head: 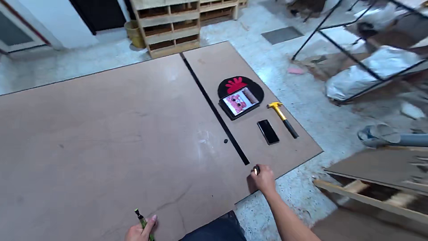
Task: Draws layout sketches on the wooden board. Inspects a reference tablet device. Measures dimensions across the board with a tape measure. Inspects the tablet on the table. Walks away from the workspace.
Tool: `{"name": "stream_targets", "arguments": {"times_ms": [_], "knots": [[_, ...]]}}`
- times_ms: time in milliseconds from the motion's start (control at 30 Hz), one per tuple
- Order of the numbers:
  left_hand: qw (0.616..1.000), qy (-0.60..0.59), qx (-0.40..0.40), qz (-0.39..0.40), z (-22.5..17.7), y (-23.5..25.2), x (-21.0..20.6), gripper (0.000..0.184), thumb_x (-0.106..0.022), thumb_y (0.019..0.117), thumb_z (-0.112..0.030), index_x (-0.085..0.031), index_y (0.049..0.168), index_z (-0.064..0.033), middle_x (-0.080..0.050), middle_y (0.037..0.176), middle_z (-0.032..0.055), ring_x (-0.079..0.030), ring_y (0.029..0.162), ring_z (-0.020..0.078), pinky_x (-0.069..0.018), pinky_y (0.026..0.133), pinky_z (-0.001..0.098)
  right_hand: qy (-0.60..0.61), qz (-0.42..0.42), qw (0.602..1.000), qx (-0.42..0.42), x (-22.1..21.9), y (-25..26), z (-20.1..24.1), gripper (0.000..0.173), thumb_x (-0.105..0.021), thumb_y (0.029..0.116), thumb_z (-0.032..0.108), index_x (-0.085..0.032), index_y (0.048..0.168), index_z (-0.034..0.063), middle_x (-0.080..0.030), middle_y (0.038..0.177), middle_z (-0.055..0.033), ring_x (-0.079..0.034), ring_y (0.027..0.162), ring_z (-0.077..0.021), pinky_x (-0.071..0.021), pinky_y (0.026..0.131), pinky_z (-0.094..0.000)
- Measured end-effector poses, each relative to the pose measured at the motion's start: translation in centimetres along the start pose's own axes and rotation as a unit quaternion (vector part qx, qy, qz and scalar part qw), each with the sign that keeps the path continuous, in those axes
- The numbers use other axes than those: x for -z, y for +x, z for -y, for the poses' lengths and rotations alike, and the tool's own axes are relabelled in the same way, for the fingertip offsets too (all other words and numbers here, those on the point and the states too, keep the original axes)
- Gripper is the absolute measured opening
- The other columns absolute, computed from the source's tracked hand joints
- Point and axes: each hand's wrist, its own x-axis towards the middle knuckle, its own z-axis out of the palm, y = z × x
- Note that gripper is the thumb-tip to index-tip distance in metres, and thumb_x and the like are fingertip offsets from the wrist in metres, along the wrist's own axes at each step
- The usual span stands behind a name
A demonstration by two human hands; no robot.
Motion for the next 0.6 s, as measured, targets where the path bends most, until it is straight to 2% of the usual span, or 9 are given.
{"name": "stream_targets", "arguments": {"times_ms": [33, 67, 133, 200, 267, 367, 433, 500, 600], "knots": [[0.999, -0.032, -0.015, -0.004, -0.6, 0.2, 0.5, 0.043, -0.060, 0.1001, -0.046, -0.079, 0.096, -0.0078, -0.071, 0.071, 0.0045, -0.064, 0.057, 0.0157, -0.0556, 0.060, 0.0429, 0.042, 0.003, 0.999, 0.006, 0.3, -1.9, 2.2, 0.045, -0.070, 0.0886, 0.031, -0.068, 0.126, 0.0051, -0.065, 0.125, -0.0216, -0.062, 0.114, -0.0412, -0.0507, 0.097, -0.0622], [0.997, -0.069, -0.037, 0.003, -1.2, 0.2, 0.8, 0.035, -0.064, 0.1000, -0.039, -0.078, 0.104, -0.0075, -0.074, 0.078, 0.0036, -0.067, 0.063, 0.0136, -0.0588, 0.064, 0.0390, 0.084, 0.031, 0.996, 0.018, 0.4, -3.9, 4.6, 0.044, -0.068, 0.0893, 0.033, -0.069, 0.126, 0.0080, -0.067, 0.122, -0.0181, -0.065, 0.110, -0.0365, -0.0535, 0.094, -0.0595], [0.983, -0.151, -0.103, 0.029, -2.3, 0.0, 0.2, 0.032, -0.060, 0.1037, -0.028, -0.073, 0.122, -0.0053, -0.078, 0.098, 0.0049, -0.074, 0.080, 0.0139, -0.0636, 0.077, 0.0344, 0.153, 0.130, 0.977, 0.073, -0.1, -8.5, 9.5, 0.041, -0.064, 0.0910, 0.036, -0.070, 0.125, 0.0141, -0.069, 0.118, -0.0098, -0.068, 0.103, -0.0250, -0.0572, 0.089, -0.0508], [0.966, -0.210, -0.137, 0.063, -3.8, -0.3, -1.1, 0.035, -0.053, 0.1076, -0.025, -0.067, 0.131, -0.0031, -0.078, 0.104, 0.0087, -0.076, 0.088, 0.0196, -0.0648, 0.082, 0.0369, 0.182, 0.236, 0.941, 0.161, -1.2, -12.8, 14.4, 0.041, -0.061, 0.0928, 0.038, -0.069, 0.127, 0.0173, -0.070, 0.119, -0.0053, -0.068, 0.103, -0.0183, -0.0570, 0.091, -0.0440], [0.955, -0.228, -0.161, 0.098, -5.4, -0.9, -1.9, 0.035, -0.048, 0.1096, -0.023, -0.064, 0.132, -0.0021, -0.078, 0.100, 0.0105, -0.077, 0.088, 0.0228, -0.0661, 0.081, 0.0401, 0.188, 0.307, 0.902, 0.236, -2.2, -16.0, 18.8, 0.044, -0.061, 0.0933, 0.038, -0.066, 0.132, 0.0174, -0.070, 0.121, -0.0058, -0.068, 0.106, -0.0180, -0.0567, 0.092, -0.0428], [0.956, -0.186, -0.207, 0.096, -7.0, -2.3, -2.7, 0.033, -0.047, 0.1094, -0.024, -0.069, 0.122, -0.0028, -0.075, 0.097, 0.0057, -0.073, 0.085, 0.0139, -0.0629, 0.082, 0.0348, 0.182, 0.368, 0.866, 0.286, -2.7, -18.6, 21.8, 0.052, -0.058, 0.0977, 0.047, -0.058, 0.140, 0.0161, -0.070, 0.115, -0.0088, -0.069, 0.099, -0.0209, -0.0572, 0.089, -0.0456], [0.955, -0.188, -0.216, 0.083, -7.6, -2.7, -2.8, 0.031, -0.051, 0.1081, -0.027, -0.071, 0.112, -0.0037, -0.074, 0.093, 0.0043, -0.071, 0.084, 0.0112, -0.0613, 0.081, 0.0330, 0.165, 0.374, 0.863, 0.299, -2.4, -18.8, 21.7, 0.059, -0.048, 0.1010, 0.062, -0.059, 0.136, 0.0157, -0.071, 0.106, -0.0083, -0.070, 0.092, -0.0216, -0.0579, 0.085, -0.0471], [0.955, -0.175, -0.213, 0.110, -7.7, -3.2, -2.8, 0.028, -0.056, 0.1051, -0.027, -0.068, 0.111, -0.0022, -0.072, 0.088, 0.0058, -0.069, 0.079, 0.0131, -0.0605, 0.078, 0.0355, 0.150, 0.378, 0.860, 0.310, -2.1, -18.3, 20.9, 0.071, -0.040, 0.0982, 0.074, -0.059, 0.133, 0.0140, -0.070, 0.095, -0.0086, -0.069, 0.083, -0.0238, -0.0579, 0.077, -0.0500], [0.953, -0.184, -0.165, 0.174, -8.9, -4.7, -3.4, 0.027, -0.064, 0.1015, -0.025, -0.066, 0.112, 0.0000, -0.073, 0.091, 0.0087, -0.073, 0.079, 0.0163, -0.0626, 0.079, 0.0379, 0.122, 0.389, 0.850, 0.333, -1.6, -17.5, 20.0, 0.080, -0.034, 0.0955, 0.080, -0.058, 0.136, 0.0149, -0.071, 0.098, -0.0081, -0.070, 0.087, -0.0246, -0.0580, 0.079, -0.0521]]}}
